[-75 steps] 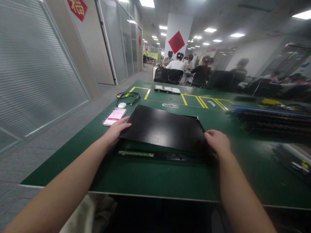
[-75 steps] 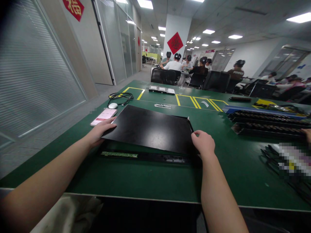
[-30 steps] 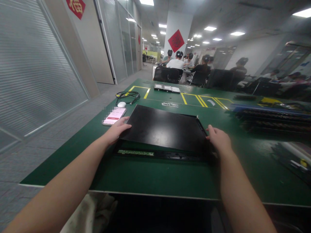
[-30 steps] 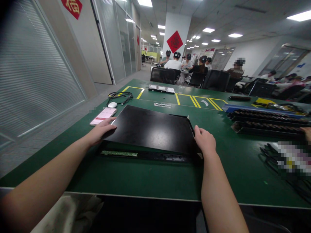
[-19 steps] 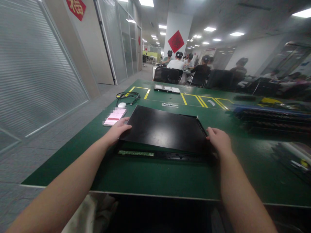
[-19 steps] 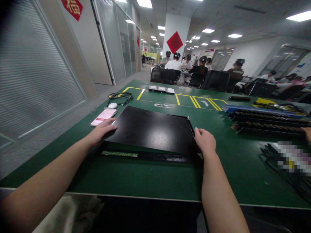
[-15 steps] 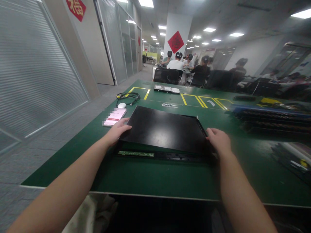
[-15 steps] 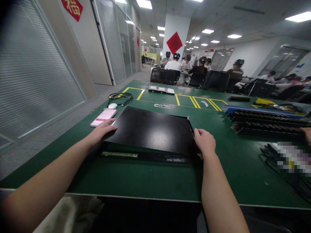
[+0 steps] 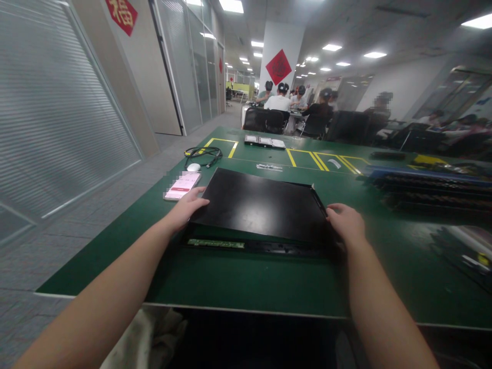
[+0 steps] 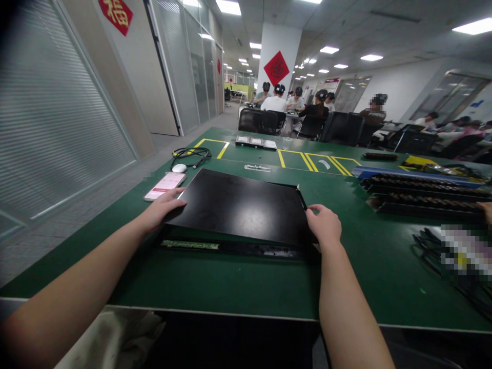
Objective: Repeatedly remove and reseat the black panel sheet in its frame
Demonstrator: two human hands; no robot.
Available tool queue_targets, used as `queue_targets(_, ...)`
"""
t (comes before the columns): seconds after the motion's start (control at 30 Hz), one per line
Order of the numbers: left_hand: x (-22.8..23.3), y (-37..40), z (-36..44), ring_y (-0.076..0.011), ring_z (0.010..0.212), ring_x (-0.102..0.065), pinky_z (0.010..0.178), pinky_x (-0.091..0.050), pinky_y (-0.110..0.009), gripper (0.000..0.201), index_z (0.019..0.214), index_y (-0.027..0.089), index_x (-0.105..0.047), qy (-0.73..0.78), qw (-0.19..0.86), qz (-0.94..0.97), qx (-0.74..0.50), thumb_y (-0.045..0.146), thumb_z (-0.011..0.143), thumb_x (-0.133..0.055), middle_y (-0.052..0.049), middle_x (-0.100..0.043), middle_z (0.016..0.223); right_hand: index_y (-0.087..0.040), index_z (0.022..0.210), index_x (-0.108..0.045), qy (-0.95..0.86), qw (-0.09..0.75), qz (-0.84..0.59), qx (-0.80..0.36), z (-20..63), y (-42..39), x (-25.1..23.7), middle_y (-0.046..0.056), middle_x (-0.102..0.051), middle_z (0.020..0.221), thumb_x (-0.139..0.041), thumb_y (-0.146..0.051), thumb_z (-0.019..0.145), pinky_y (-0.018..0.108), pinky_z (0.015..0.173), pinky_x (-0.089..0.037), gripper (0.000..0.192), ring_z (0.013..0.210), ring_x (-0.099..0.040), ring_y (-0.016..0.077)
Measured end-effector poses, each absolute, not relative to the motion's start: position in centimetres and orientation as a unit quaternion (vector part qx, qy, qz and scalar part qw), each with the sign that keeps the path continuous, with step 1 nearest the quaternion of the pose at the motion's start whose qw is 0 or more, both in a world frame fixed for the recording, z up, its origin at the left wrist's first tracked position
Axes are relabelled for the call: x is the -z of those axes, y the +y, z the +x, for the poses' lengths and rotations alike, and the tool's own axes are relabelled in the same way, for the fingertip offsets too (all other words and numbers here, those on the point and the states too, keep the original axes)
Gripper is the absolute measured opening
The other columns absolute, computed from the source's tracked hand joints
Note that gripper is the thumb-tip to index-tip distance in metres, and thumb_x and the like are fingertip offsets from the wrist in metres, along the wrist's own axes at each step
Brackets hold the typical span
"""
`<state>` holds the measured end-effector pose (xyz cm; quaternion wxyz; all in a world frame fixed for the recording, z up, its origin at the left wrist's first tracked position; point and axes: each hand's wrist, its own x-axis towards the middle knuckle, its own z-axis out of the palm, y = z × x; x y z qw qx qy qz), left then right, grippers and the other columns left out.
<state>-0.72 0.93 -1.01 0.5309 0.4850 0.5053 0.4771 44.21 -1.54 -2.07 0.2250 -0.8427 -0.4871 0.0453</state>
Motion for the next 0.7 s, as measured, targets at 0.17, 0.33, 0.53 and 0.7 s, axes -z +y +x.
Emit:
queue_targets(0.17,1.25,1.04,-0.85,-0.026,0.078,-0.077,0.066,-0.058,-0.032,0.066,0.131,0.016,-0.06,0.5,0.534,0.488,-0.476,0.025,0.067,-0.078,-0.005,-0.08,0.087,-0.025,0.114,-0.078,-0.487,0.228,-0.842,-0.045,44.23,-1.48,2.1,0.006,-0.078,0.089,-0.054,-0.039,0.085,0.035,0.072,-0.049,0.04,0.091,-0.07,0.028)
queue_targets(0.33,1.13,0.95,-0.66,-0.0248,0.074,-0.076,0.063,-0.057,-0.032,0.063,0.127,0.017,-0.062,0.502,0.535,0.479,-0.482,0.024,0.067,-0.077,-0.004,-0.079,0.086,-0.025,0.113,-0.079,-0.487,0.227,-0.842,-0.054,44.42,-1.44,2.22,0.007,-0.078,0.091,-0.053,-0.039,0.085,0.034,0.071,-0.049,0.04,0.089,-0.07,0.0272)
queue_targets(0.53,1.18,1.02,-0.7,-0.0246,0.074,-0.077,0.063,-0.058,-0.032,0.064,0.126,0.017,-0.062,0.499,0.536,0.48,-0.483,0.024,0.065,-0.078,-0.003,-0.079,0.085,-0.025,0.113,-0.079,-0.489,0.223,-0.841,-0.053,44.55,-1.41,2.31,0.006,-0.078,0.091,-0.053,-0.039,0.085,0.033,0.068,-0.048,0.041,0.085,-0.07,0.0259)
queue_targets(0.7,1.23,1.06,-0.89,-0.0236,0.073,-0.076,0.067,-0.059,-0.033,0.061,0.127,0.018,-0.062,0.502,0.532,0.488,-0.477,0.024,0.068,-0.078,-0.003,-0.08,0.086,-0.026,0.112,-0.079,-0.49,0.231,-0.84,-0.042,44.29,-1.46,2.24,0.006,-0.079,0.09,-0.053,-0.038,0.084,0.033,0.069,-0.047,0.04,0.09,-0.07,0.0272)
